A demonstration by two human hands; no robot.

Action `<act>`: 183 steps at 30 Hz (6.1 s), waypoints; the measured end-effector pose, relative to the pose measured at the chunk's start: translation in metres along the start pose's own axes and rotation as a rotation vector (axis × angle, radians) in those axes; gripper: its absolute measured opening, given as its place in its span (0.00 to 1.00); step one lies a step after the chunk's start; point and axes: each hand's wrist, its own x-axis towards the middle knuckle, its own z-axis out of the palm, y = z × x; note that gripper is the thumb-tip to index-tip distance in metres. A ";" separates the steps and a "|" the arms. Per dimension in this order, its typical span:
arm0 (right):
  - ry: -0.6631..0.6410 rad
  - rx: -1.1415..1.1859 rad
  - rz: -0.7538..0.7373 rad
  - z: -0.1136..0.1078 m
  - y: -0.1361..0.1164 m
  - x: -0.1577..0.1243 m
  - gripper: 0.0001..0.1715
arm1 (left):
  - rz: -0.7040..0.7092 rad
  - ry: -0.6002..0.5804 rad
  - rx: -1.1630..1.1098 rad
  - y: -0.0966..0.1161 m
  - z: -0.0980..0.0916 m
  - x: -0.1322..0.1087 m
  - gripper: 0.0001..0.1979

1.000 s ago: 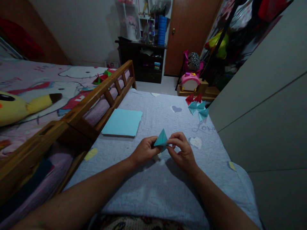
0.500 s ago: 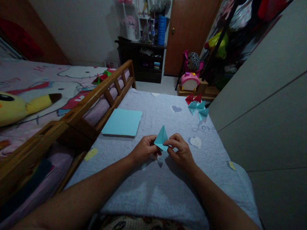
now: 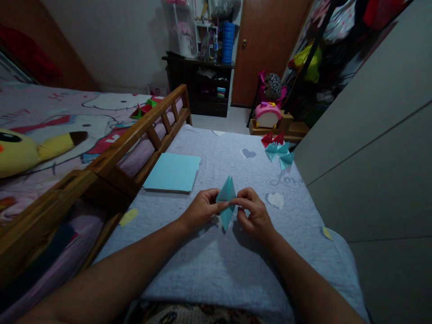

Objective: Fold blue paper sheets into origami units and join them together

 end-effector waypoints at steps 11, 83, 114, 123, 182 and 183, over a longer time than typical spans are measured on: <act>0.099 0.177 0.118 -0.002 -0.003 0.002 0.15 | 0.261 0.016 0.435 0.005 0.004 -0.007 0.06; -0.042 0.281 0.449 0.001 0.002 0.003 0.11 | 0.096 -0.025 0.172 -0.004 0.006 -0.001 0.12; 0.036 0.411 0.569 0.004 0.004 0.002 0.13 | 0.071 0.049 0.029 0.005 0.007 -0.001 0.19; 0.113 0.626 0.614 0.002 -0.004 0.006 0.17 | 0.350 0.098 0.453 0.010 0.003 -0.004 0.15; 0.063 0.432 0.574 0.006 0.008 0.002 0.07 | 0.419 0.115 0.439 -0.005 0.000 0.003 0.08; 0.079 0.420 0.551 0.006 0.007 0.003 0.07 | 0.420 0.115 0.439 -0.004 0.000 0.002 0.08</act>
